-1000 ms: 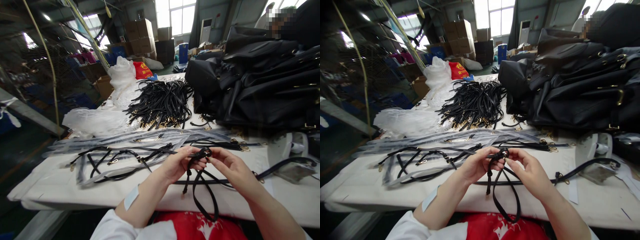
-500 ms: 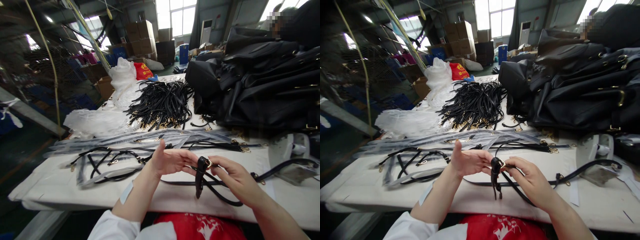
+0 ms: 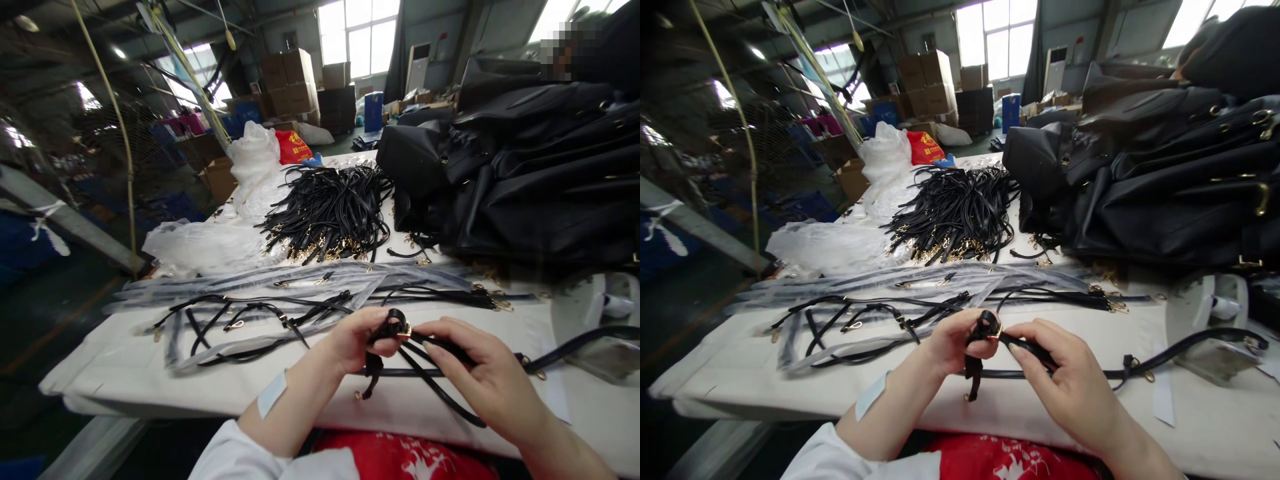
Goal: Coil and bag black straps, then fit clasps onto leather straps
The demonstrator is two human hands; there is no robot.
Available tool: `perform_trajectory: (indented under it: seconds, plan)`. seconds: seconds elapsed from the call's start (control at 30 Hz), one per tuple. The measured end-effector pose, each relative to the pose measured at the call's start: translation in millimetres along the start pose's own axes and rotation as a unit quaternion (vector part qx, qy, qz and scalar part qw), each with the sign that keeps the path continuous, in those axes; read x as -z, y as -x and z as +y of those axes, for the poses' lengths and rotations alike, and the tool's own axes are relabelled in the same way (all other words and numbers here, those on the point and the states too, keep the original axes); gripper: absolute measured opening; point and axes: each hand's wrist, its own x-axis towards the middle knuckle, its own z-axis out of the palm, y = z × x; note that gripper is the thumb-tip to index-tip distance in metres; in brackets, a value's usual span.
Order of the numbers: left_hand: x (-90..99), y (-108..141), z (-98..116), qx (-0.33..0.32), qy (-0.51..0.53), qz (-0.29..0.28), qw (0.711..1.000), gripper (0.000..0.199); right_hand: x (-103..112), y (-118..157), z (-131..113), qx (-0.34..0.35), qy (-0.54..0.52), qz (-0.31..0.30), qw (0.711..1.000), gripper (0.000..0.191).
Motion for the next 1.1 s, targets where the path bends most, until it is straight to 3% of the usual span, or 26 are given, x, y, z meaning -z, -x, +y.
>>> perform_trajectory:
  seconds: [0.2, 0.4, 0.53, 0.77, 0.9, 1.0, 1.1]
  plan:
    - [5.9, -6.0, -4.4, 0.004, 0.095, 0.022, 0.995, 0.032, -3.3, 1.0, 2.6, -0.038, 0.016, -0.005, 0.999, 0.029]
    - [5.8, -6.2, -1.3, -0.020, 0.117, 0.036, 0.992, 0.031, -5.5, -3.1, 5.0, -0.106, -0.010, -0.080, 0.991, 0.036]
    - [1.7, -6.4, 2.7, -0.053, 0.112, 0.037, 0.992, 0.031, -6.0, -2.7, 7.7, -0.131, -0.042, -0.089, 0.987, 0.036]
    - [-1.8, -5.8, 3.9, -0.081, 0.054, 0.028, 0.995, 0.038, -1.4, 3.2, 15.2, -0.144, -0.055, -0.083, 0.985, 0.036]
    - [-6.9, -2.5, 6.8, -0.099, -0.087, 0.063, 0.989, 0.042, -1.2, 5.8, 23.5, -0.143, -0.032, -0.066, 0.987, 0.036]
    - [-13.9, -1.4, 5.6, -0.081, -0.166, 0.088, 0.979, 0.048, -5.0, 6.3, 23.7, -0.133, -0.054, -0.054, 0.988, 0.042]
    - [-19.7, -2.1, 0.9, -0.058, -0.183, 0.079, 0.978, 0.049, -12.0, 4.4, 17.9, -0.104, -0.099, -0.053, 0.988, 0.044]
